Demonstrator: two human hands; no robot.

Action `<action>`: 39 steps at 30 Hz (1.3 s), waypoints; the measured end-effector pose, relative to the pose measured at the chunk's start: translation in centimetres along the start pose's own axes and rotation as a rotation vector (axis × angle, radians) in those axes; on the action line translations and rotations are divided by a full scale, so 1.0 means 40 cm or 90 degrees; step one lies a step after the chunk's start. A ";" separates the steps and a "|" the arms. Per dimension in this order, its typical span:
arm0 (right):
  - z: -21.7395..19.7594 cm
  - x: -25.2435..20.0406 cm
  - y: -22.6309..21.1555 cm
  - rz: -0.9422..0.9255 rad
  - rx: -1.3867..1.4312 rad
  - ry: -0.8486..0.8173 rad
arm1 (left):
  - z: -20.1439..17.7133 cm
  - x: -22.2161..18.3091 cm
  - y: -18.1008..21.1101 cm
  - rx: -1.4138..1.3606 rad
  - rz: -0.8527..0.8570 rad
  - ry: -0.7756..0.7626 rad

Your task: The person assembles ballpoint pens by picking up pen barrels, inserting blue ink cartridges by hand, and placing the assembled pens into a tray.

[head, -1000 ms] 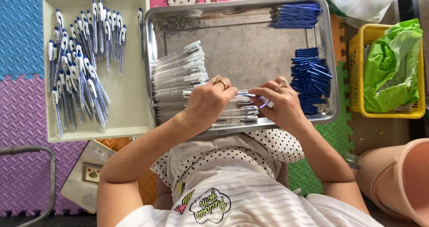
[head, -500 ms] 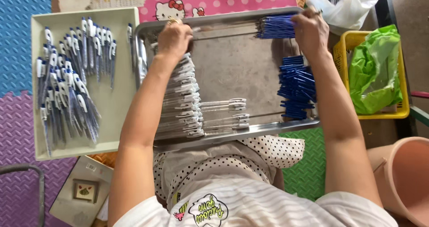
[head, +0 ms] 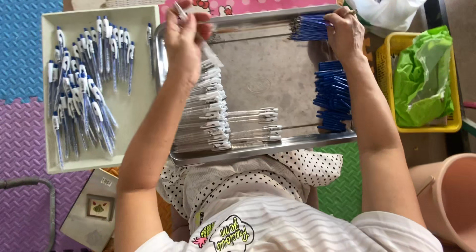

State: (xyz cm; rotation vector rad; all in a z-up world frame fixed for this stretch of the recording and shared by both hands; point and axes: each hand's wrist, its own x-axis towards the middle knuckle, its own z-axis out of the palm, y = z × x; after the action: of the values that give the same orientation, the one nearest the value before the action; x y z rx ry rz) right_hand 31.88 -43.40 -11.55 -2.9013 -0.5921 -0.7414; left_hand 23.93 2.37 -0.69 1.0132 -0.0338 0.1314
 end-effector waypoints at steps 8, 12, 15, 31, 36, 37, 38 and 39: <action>-0.271 0.073 -0.433 -0.044 0.517 0.020 | 0.097 -0.112 -0.060 -0.074 0.060 -0.037; -0.367 0.043 -0.609 -0.071 0.561 -0.051 | 0.150 -0.220 -0.033 -0.028 0.064 -0.108; -0.357 -0.006 -0.600 -0.092 0.476 -0.033 | 0.088 -0.279 -0.077 0.029 0.049 -0.130; -0.326 -0.290 -0.611 -0.117 0.338 -0.244 | -0.540 -0.653 0.235 0.413 0.285 0.360; -0.305 -0.302 -0.627 -0.080 0.322 -0.273 | -0.566 -0.615 0.222 0.424 0.321 0.387; -0.310 -0.299 -0.627 -0.087 0.330 -0.275 | -0.579 -0.594 0.210 0.431 0.323 0.396; -0.312 -0.291 -0.626 -0.065 0.316 -0.278 | -0.593 -0.570 0.200 0.531 0.364 0.306; -0.315 -0.283 -0.625 -0.042 0.301 -0.280 | -0.607 -0.546 0.191 0.629 0.397 0.211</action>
State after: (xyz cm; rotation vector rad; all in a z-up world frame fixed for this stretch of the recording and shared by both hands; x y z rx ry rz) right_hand 7.40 -26.53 -6.14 -2.5971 -0.7787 0.0525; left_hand 0.52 24.89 -9.06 1.9270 0.0237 0.9547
